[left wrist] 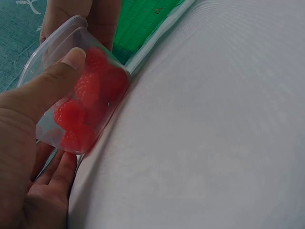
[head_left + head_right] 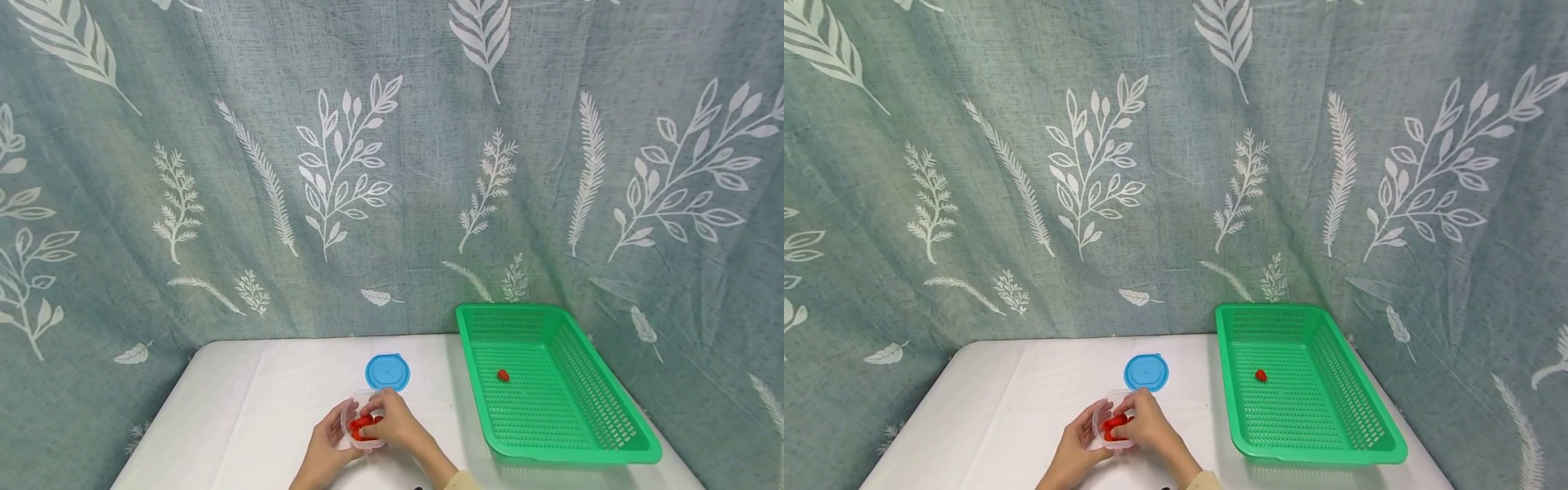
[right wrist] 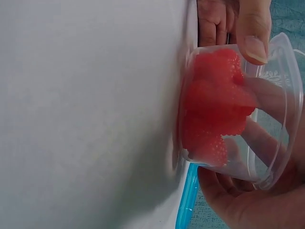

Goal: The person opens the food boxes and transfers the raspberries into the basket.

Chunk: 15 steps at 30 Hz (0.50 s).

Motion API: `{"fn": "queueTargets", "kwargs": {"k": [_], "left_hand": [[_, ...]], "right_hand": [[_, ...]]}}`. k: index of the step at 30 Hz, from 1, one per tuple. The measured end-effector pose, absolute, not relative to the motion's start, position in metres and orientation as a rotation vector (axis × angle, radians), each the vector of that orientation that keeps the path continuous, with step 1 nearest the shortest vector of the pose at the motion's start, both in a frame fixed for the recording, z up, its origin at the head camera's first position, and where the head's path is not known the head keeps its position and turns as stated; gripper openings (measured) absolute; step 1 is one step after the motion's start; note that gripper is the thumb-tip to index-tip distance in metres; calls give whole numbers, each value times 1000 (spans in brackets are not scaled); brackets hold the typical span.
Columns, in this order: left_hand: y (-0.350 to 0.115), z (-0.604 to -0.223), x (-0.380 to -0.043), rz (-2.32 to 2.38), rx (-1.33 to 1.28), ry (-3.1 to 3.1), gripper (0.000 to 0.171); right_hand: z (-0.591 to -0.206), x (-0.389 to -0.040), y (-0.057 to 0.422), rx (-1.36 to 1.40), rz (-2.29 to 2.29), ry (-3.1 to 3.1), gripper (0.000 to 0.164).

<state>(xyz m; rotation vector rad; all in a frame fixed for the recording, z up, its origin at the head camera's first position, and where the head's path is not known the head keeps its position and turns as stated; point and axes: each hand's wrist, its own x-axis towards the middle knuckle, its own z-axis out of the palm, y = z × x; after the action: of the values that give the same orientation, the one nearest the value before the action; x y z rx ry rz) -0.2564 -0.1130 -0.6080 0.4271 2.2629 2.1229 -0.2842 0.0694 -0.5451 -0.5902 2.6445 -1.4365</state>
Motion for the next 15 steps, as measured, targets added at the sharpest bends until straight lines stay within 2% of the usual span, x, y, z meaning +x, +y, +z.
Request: {"fn": "queueTargets", "kwargs": {"k": [15], "left_hand": [[-111,-603,-254,2115,399,2304,88]], "right_hand": [[-542,-284,68,-619,-1298,2729,12]]}}
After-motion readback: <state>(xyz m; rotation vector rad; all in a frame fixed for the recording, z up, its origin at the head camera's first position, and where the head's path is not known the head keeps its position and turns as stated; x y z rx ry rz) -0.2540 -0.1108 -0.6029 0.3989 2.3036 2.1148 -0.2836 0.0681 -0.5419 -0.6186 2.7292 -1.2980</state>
